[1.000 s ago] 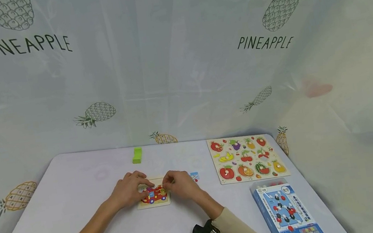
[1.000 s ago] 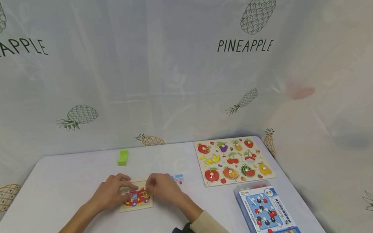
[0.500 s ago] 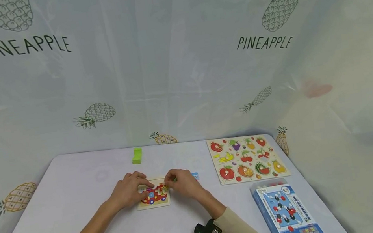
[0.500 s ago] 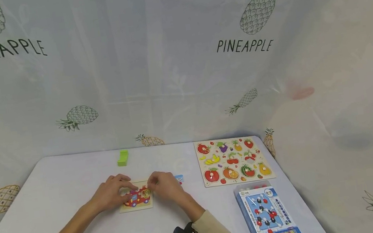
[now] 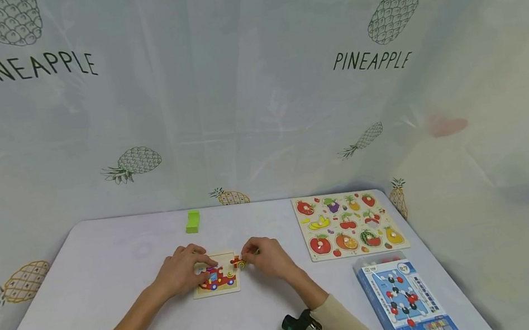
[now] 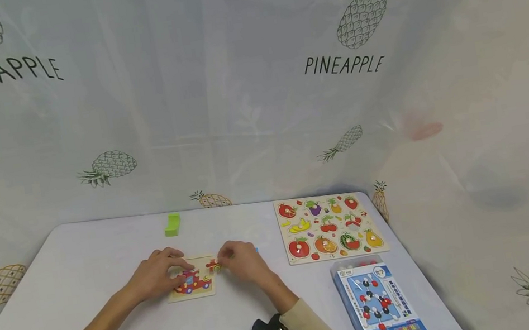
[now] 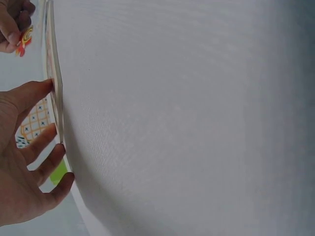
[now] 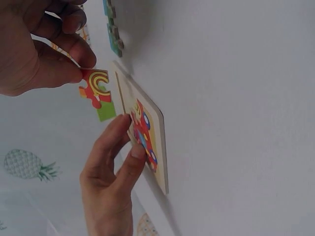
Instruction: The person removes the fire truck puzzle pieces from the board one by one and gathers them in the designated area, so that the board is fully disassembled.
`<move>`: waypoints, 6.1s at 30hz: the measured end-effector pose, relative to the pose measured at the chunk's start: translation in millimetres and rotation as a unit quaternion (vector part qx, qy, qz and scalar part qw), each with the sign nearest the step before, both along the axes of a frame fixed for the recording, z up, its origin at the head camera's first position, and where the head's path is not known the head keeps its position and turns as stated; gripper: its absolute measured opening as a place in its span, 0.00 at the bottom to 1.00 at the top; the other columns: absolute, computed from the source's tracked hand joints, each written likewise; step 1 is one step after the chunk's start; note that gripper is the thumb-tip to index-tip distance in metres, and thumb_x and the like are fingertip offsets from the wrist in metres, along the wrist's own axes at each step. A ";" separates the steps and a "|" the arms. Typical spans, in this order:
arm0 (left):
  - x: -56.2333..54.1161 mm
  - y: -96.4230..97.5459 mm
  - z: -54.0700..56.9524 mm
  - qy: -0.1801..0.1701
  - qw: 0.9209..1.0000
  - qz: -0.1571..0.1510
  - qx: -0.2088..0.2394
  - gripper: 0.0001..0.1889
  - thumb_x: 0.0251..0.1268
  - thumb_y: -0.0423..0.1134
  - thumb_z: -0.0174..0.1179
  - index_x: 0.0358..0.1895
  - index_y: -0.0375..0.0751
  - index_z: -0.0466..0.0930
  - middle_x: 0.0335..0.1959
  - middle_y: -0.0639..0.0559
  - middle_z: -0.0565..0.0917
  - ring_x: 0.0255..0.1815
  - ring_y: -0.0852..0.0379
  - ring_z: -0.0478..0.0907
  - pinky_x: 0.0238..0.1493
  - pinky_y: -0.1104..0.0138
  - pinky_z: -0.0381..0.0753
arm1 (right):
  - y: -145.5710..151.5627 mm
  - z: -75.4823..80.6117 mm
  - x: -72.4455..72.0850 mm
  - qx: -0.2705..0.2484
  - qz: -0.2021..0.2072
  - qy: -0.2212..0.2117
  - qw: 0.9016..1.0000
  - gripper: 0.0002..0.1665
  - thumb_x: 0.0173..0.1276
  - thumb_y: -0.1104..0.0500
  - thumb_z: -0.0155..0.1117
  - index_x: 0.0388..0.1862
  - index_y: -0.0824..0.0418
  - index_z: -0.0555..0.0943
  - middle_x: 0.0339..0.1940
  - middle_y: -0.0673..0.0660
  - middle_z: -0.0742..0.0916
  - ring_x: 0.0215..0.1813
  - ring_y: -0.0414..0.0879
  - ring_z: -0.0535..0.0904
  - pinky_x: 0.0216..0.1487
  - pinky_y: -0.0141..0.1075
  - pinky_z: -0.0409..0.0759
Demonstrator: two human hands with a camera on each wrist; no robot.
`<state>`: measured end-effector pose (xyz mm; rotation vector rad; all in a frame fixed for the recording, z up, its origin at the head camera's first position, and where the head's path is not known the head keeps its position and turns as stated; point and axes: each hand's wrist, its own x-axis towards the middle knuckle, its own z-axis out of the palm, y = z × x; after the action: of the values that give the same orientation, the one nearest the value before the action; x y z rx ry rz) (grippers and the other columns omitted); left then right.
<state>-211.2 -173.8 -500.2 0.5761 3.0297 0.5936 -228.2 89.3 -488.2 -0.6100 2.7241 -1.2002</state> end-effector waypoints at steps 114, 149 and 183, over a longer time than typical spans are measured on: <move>-1.8 -2.0 -0.9 -0.004 1.000 -0.001 0.014 0.11 0.57 0.46 0.73 0.43 0.66 0.90 0.56 0.51 0.80 0.58 0.42 0.73 0.50 0.41 0.74 | 70.0 0.0 -11.9 0.101 -0.055 -0.053 0.992 0.05 0.67 0.62 0.70 0.31 0.60 0.86 0.27 0.50 0.84 0.31 0.44 0.74 0.32 0.35 0.72; -1.1 -2.1 -2.1 -0.004 1.000 0.000 0.015 0.11 0.57 0.46 0.73 0.43 0.66 0.90 0.57 0.50 0.80 0.59 0.41 0.73 0.50 0.41 0.73 | 68.1 -6.9 -13.9 0.122 -0.068 -0.048 0.989 0.06 0.65 0.61 0.72 0.29 0.57 0.85 0.26 0.49 0.83 0.30 0.44 0.74 0.30 0.34 0.73; 1.0 -4.4 2.4 -0.003 1.000 -0.019 0.006 0.12 0.58 0.47 0.72 0.46 0.64 0.90 0.58 0.50 0.80 0.59 0.41 0.73 0.50 0.41 0.74 | 53.7 2.8 -12.0 0.079 -0.048 -0.046 0.995 0.05 0.67 0.57 0.71 0.34 0.58 0.85 0.27 0.48 0.84 0.31 0.43 0.75 0.31 0.34 0.74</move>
<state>-210.2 -178.3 -497.8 0.6311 3.0044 0.6105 -240.2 143.0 -485.4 -0.4005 2.7630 -0.9920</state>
